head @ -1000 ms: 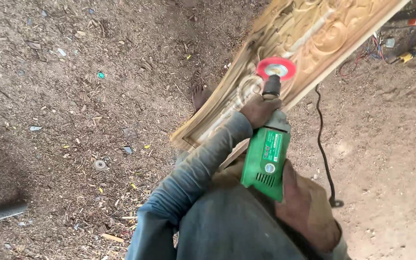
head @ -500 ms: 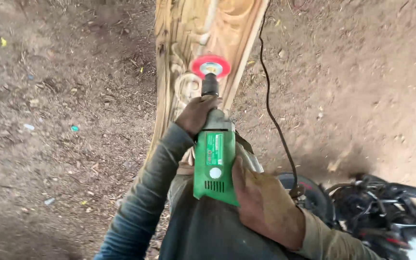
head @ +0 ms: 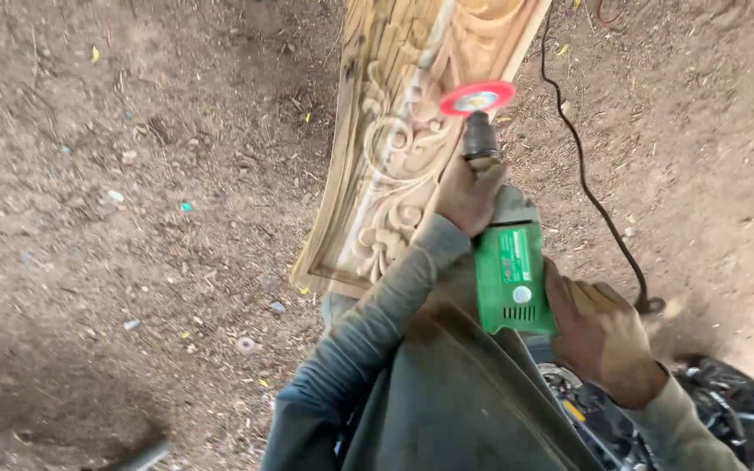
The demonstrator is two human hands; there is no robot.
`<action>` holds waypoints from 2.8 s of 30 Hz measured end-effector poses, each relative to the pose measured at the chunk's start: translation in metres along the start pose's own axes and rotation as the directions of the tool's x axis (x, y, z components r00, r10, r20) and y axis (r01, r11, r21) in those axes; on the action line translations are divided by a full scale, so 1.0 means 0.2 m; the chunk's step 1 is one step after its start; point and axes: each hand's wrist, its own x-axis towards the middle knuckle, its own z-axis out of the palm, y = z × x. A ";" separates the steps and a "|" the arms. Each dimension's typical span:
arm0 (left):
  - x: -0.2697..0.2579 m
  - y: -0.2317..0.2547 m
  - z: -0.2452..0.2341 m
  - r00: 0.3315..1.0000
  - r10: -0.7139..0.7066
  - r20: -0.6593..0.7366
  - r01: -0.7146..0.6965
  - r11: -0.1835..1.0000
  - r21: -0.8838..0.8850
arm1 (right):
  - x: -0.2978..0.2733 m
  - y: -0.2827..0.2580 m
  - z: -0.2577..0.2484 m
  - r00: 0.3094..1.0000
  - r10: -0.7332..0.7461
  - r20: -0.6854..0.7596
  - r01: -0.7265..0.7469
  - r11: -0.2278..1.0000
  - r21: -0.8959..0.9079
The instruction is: Using a power drill with a sanding attachment to polish and refine the details of a carved wooden headboard.
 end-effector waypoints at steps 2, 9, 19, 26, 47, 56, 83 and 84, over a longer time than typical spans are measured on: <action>-0.03 -0.03 -0.08 0.999 0.032 -0.041 -0.033 0.999 -0.014 | 0.04 -0.03 -0.02 0.999 -0.051 -0.017 0.051 0.998 0.022; -0.05 -0.14 -0.09 0.990 -0.094 -0.103 0.062 0.958 -0.279 | 0.04 0.02 0.02 0.987 -0.157 -0.024 0.158 0.987 0.013; -0.10 -0.12 0.00 0.982 -0.098 -0.162 0.062 0.974 -0.219 | -0.06 0.36 0.29 0.981 -0.185 0.049 0.189 0.978 -0.088; 0.04 -0.12 -0.29 0.980 -0.014 -0.197 -0.015 0.989 -0.145 | 0.19 -0.02 0.20 0.931 -0.236 -0.280 0.257 0.965 0.041; 0.15 -0.01 -0.38 0.964 0.007 -0.264 -0.103 0.931 -0.350 | 0.39 0.04 -0.11 0.939 -0.340 -0.043 0.328 0.929 -0.173; 0.30 0.04 -0.21 0.946 0.072 -0.316 -0.128 0.979 -0.160 | 0.38 0.19 -0.19 0.946 -0.314 -0.075 0.304 0.945 -0.122; 0.61 -0.36 0.04 0.894 0.421 -0.152 -0.429 0.903 -0.019 | 0.29 0.06 -0.28 0.945 -0.267 -0.188 0.267 0.963 -0.026; 0.62 -0.38 0.19 0.998 0.065 0.016 -0.044 0.821 -0.569 | 0.26 0.05 -0.31 0.967 -0.191 -0.167 0.191 0.981 -0.017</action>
